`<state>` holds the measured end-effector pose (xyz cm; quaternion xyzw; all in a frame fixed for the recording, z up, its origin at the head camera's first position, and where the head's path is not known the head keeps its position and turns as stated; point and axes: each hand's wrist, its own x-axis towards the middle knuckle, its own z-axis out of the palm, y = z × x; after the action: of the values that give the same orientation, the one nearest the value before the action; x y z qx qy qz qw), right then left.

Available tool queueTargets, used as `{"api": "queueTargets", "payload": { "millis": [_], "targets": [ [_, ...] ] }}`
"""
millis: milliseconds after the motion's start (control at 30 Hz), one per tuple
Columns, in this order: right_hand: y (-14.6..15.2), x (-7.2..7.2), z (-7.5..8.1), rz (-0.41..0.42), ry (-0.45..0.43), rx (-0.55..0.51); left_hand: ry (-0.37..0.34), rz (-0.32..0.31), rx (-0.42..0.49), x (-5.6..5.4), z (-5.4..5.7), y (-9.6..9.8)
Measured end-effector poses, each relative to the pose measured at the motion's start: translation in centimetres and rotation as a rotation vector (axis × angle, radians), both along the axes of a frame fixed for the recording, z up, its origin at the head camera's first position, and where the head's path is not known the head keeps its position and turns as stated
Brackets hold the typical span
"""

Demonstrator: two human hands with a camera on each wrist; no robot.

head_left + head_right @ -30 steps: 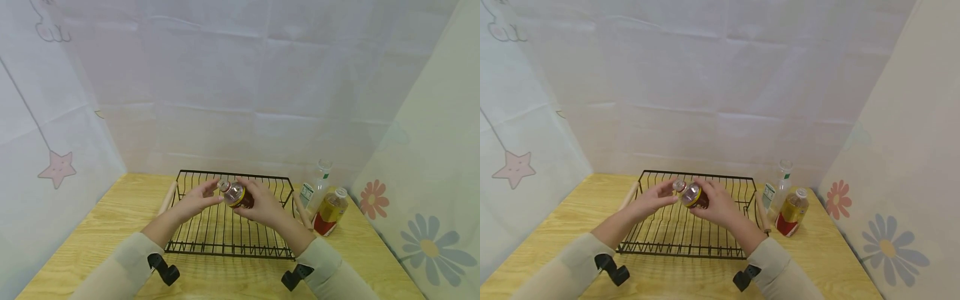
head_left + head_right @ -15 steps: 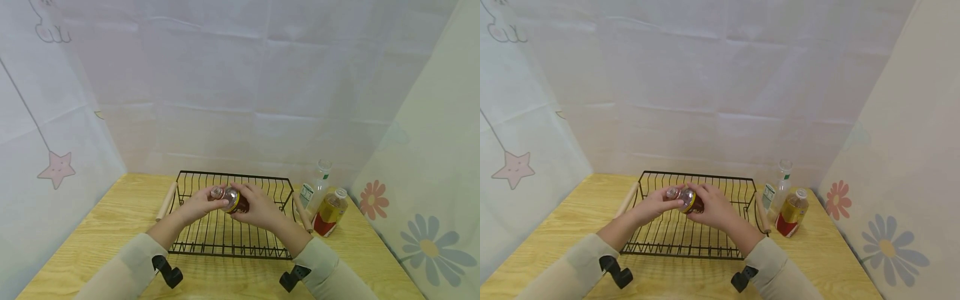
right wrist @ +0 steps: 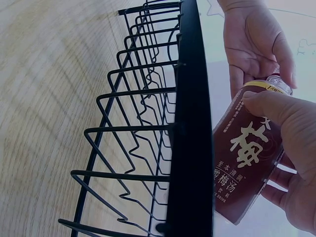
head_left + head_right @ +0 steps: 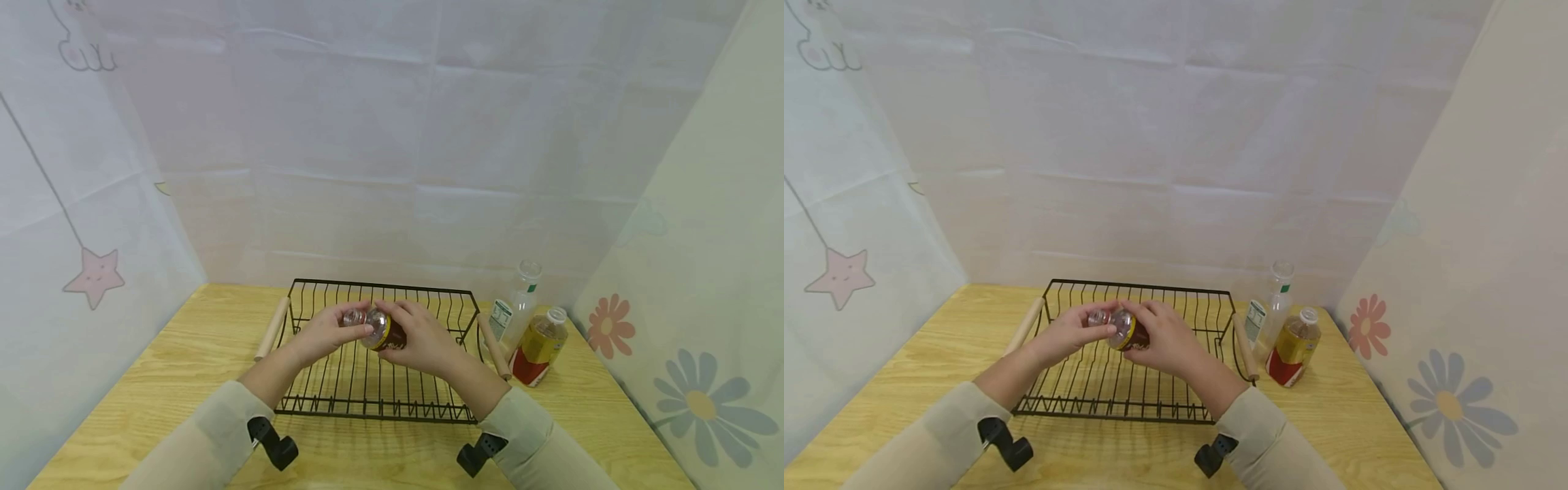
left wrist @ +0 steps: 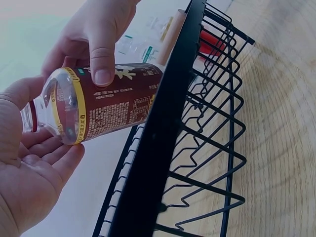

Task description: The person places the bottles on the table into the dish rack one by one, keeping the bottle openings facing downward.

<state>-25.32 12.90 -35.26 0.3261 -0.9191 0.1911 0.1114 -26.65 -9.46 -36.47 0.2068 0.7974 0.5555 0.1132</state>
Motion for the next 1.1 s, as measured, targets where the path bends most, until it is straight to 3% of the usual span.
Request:
{"api": "queueTargets", "payload": {
  "millis": [300, 567, 700, 900, 1100],
  "targets": [
    [0.2, 0.0, 0.0, -0.012, -0.041, -0.05, 0.013, 0.031, 0.003, 0.1, -0.1, 0.1],
    [0.6, -0.1, -0.4, -0.084, -0.141, -0.211, -0.042, 0.151, 0.108, 0.3, -0.7, -0.1],
    [0.9, -0.3, -0.6, -0.145, -0.179, -0.295, -0.019, 0.208, 0.138, 0.5, -0.7, -0.4],
    [1.5, -0.5, -0.7, -0.242, -0.256, -0.456, -0.034, 0.256, 0.202, 1.0, -0.7, -0.9],
    [1.6, -0.8, -1.1, -0.273, -0.331, -0.597, -0.002, 0.284, 0.274, 1.8, -0.5, -0.8]
  ]
}}
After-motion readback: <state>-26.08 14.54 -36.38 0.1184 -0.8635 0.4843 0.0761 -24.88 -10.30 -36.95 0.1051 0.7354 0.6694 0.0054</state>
